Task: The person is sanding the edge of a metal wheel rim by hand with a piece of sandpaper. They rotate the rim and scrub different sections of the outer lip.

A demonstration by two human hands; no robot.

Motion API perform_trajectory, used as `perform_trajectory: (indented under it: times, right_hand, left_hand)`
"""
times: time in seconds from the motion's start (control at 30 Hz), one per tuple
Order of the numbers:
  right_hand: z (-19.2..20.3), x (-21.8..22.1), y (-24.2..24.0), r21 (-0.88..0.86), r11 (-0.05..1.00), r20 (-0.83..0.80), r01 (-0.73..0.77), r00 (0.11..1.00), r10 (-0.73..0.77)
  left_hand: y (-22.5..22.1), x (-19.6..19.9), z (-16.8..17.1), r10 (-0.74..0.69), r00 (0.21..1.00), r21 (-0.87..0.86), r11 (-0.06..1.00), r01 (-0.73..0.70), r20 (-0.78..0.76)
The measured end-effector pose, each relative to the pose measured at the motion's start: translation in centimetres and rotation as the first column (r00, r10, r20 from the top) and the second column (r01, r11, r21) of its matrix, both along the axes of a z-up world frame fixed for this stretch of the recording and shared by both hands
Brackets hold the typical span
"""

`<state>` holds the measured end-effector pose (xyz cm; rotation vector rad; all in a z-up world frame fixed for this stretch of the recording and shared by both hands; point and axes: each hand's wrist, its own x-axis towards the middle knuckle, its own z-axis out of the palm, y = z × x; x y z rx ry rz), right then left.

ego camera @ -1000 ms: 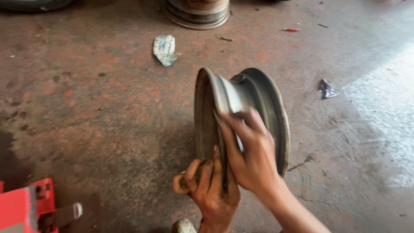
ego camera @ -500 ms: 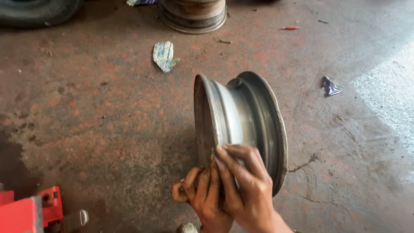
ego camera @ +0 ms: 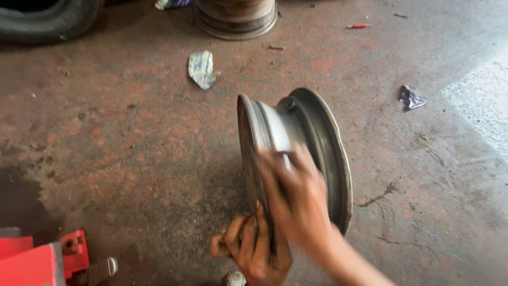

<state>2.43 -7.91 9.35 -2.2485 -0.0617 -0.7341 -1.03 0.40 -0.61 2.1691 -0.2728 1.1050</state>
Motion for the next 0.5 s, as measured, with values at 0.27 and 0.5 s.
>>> perform_trajectory:
  times: [0.27, 0.5]
  right_hand:
    - [-0.3, 3.1, -1.0, -0.103, 0.992, -0.066, 0.072, 0.995, -0.079]
    - [-0.6, 2.2, -0.4, 0.016, 0.996, -0.018, 0.090, 0.996, -0.090]
  left_hand:
    - [0.8, -1.5, -0.5, -0.038, 0.998, 0.101, 0.994, 0.042, -0.045]
    - [0.5, -1.3, -1.7, -0.035, 0.998, 0.014, 0.999, 0.036, -0.056]
